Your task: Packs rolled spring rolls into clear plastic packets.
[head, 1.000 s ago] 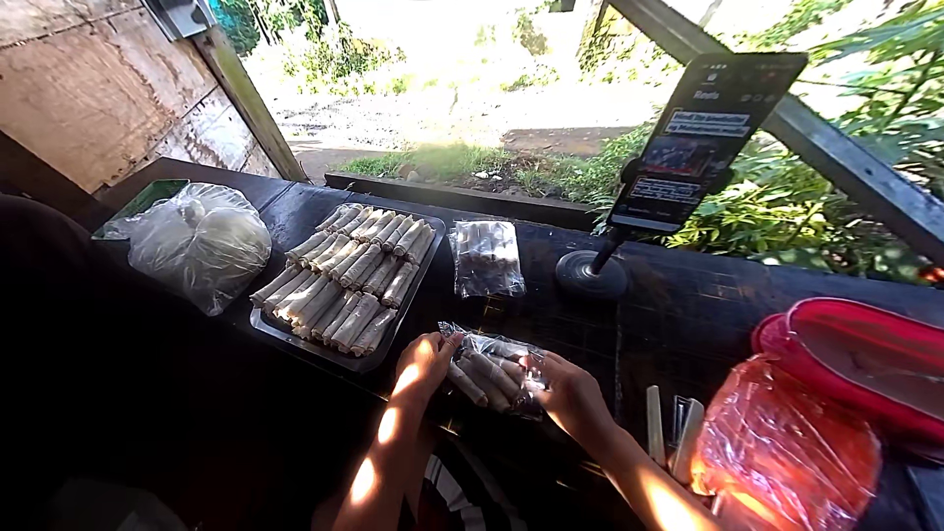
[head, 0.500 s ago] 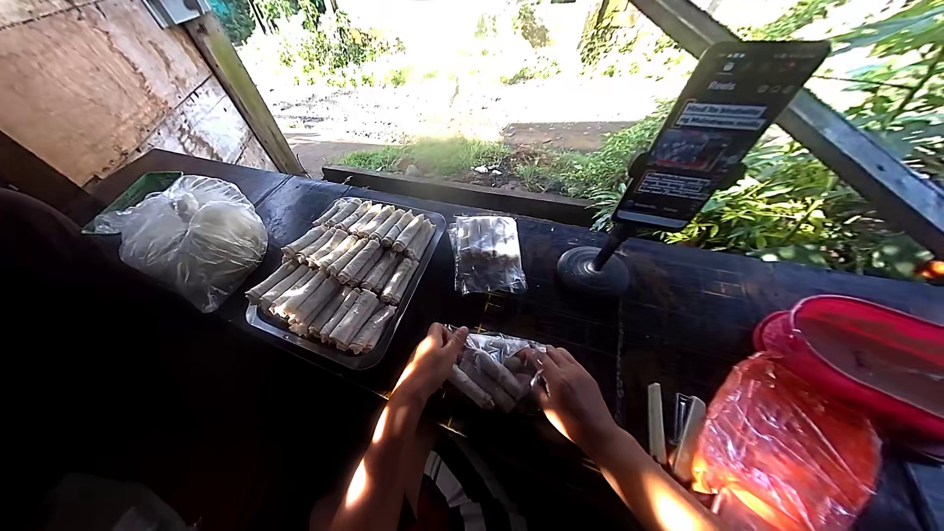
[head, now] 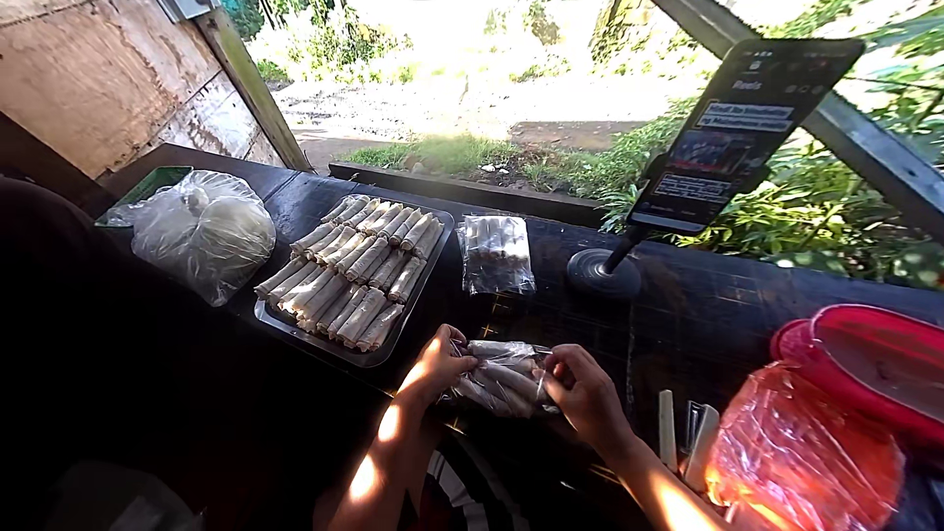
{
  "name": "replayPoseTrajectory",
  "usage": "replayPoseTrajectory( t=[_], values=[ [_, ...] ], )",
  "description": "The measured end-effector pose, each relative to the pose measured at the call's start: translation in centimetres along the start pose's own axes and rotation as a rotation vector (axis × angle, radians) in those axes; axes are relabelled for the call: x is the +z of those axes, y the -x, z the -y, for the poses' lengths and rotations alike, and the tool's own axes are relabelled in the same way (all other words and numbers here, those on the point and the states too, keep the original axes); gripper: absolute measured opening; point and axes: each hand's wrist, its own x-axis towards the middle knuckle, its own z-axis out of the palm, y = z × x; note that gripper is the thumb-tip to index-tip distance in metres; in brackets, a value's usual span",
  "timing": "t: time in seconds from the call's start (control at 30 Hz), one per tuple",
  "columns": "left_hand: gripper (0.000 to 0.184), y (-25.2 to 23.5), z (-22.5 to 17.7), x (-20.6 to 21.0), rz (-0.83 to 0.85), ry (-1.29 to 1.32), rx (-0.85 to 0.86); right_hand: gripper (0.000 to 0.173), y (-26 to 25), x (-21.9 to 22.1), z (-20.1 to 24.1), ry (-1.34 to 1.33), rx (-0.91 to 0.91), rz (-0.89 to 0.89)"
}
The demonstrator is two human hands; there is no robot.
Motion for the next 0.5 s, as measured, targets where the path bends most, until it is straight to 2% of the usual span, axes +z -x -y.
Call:
replayPoseTrajectory(
  t=[0.13,0.2,0.33,0.5],
  values=[
    [0.052,1.1,0.3,-0.1,-0.163,-0.114,0.039,0.017,0.9,-1.0,-0.7,0.038,-0.114,0.095],
    [0.049,2.4,0.5,-0.5,-0.232,-0.199,0.025,0.024,1.2,-1.1,-1.2,0.044,-0.175,0.103],
    [0.046,4.3,1.5,-0.7,-0.184,-0.346,-0.078,0.034,1.4,-1.0,-2.2,0.001,-0.261,0.118],
    [0.03,4.0,2.2,-0.8,-0.14,-0.402,-0.02,0.037,1.1,-1.0,-1.4,0.087,-0.255,0.142]
  ],
)
